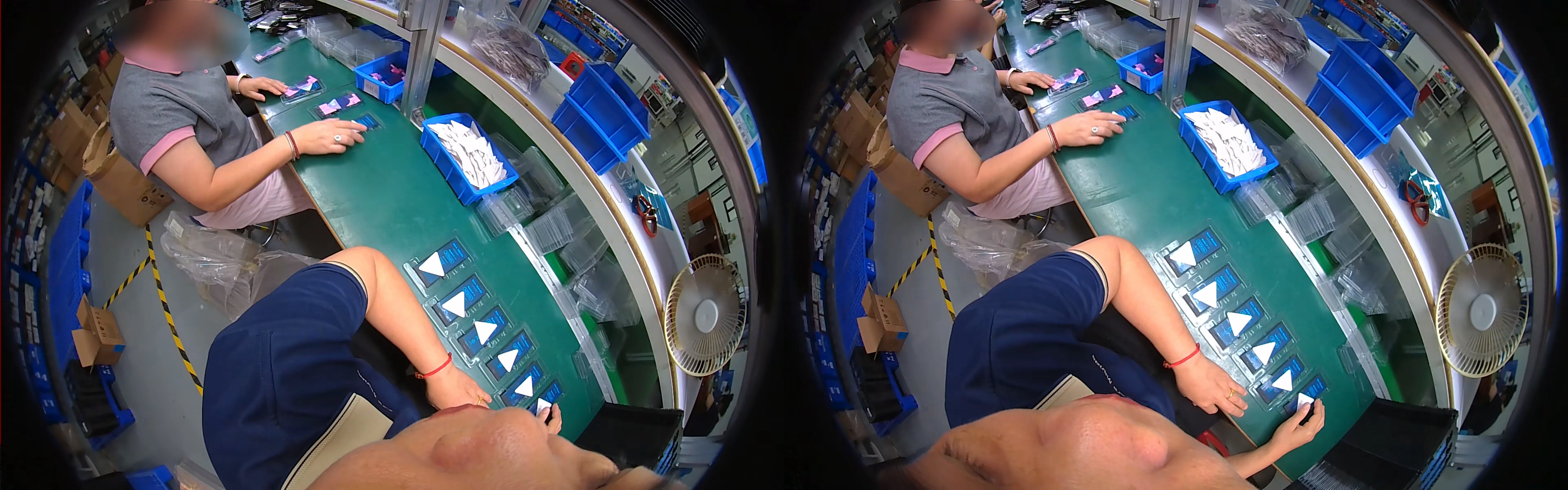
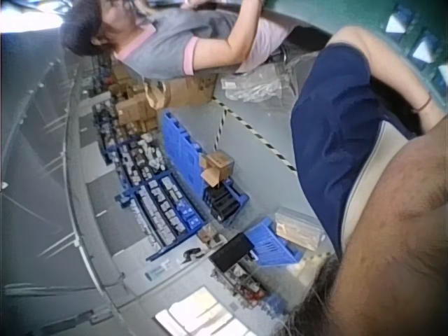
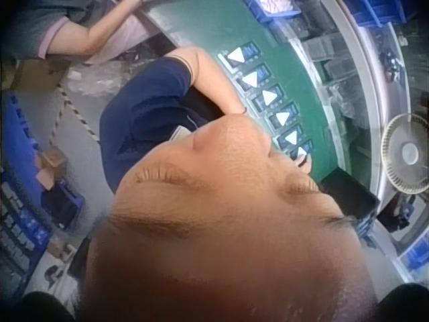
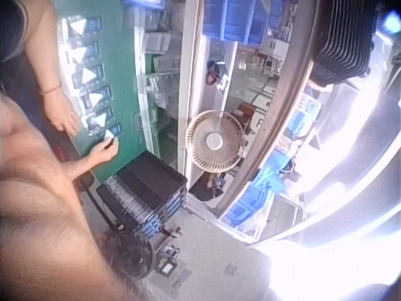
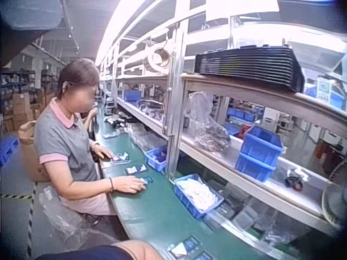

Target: Sorting and placing blue electronic components into clear plastic trays and packaging them.

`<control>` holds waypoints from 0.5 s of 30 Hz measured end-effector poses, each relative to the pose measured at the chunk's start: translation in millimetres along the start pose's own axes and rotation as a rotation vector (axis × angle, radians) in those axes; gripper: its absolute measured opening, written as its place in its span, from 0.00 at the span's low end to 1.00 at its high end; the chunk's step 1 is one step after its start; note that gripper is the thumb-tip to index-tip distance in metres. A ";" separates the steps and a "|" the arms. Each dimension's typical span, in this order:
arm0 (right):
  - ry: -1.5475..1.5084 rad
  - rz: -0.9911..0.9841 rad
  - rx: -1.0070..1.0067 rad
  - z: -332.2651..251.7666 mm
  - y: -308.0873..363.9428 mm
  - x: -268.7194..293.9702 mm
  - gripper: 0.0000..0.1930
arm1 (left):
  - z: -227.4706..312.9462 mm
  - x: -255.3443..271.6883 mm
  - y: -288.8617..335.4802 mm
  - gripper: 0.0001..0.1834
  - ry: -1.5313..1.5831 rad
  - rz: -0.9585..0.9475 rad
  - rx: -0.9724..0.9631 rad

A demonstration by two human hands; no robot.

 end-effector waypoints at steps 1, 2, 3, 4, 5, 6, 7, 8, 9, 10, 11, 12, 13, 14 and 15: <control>0.000 0.000 0.000 -0.4 -0.1 -0.1 0.16 | 0.2 0.5 0.3 0.16 -0.004 0.021 -0.003; 0.005 0.000 0.002 -1.2 -0.2 0.1 0.16 | 0.3 0.6 0.3 0.16 -0.005 0.021 -0.003; 0.010 0.000 0.003 -1.6 -0.1 0.3 0.16 | 0.4 0.6 0.3 0.16 0.000 0.026 -0.003; 0.010 0.000 0.003 -1.8 -0.2 0.3 0.16 | 0.5 0.9 0.3 0.16 0.005 0.032 -0.002; 0.013 0.000 0.014 -2.0 -0.2 0.4 0.16 | 0.6 1.2 0.6 0.16 0.005 0.031 -0.001; 0.017 0.001 0.024 -2.1 -0.2 0.4 0.16 | 0.7 1.5 0.9 0.16 0.002 0.025 -0.001; 0.017 0.001 0.024 -1.9 -0.1 0.2 0.16 | 0.8 1.6 1.0 0.16 -0.001 0.018 0.000; 0.014 0.003 0.024 -1.6 -0.1 0.0 0.16 | 0.6 1.3 0.9 0.16 -0.001 0.018 0.000; 0.012 0.004 0.024 -1.4 -0.1 -0.2 0.16 | 0.3 0.5 0.8 0.16 -0.010 0.007 0.002; 0.012 0.004 0.025 -1.8 -0.1 -0.1 0.16 | 0.4 0.4 0.8 0.16 -0.018 -0.005 0.004; 0.009 -0.001 0.014 -2.6 -0.2 0.2 0.16 | 0.4 0.5 0.9 0.16 -0.018 -0.005 0.004; 0.006 -0.006 0.003 -3.0 -0.3 0.3 0.16 | 0.3 0.6 0.9 0.16 -0.022 -0.013 0.006; 0.007 -0.006 0.003 -2.6 -0.1 0.2 0.16 | 0.3 0.9 0.7 0.16 -0.026 -0.020 0.007; 0.001 -0.004 0.004 -1.8 0.1 0.0 0.16 | 0.3 1.1 0.4 0.16 -0.026 -0.020 0.007; -0.005 -0.002 0.005 -1.4 0.1 -0.1 0.16 | 0.3 1.3 0.2 0.16 -0.022 -0.026 0.007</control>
Point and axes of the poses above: each hand's wrist, its own y-axis away from the middle knuckle, its own x-axis out of the back of the hand, z = x × y, the point moved 1 cm from there along -y, towards the middle knuckle, and after that the axes turned 11 degrees about -z, right-handed, at the moved point
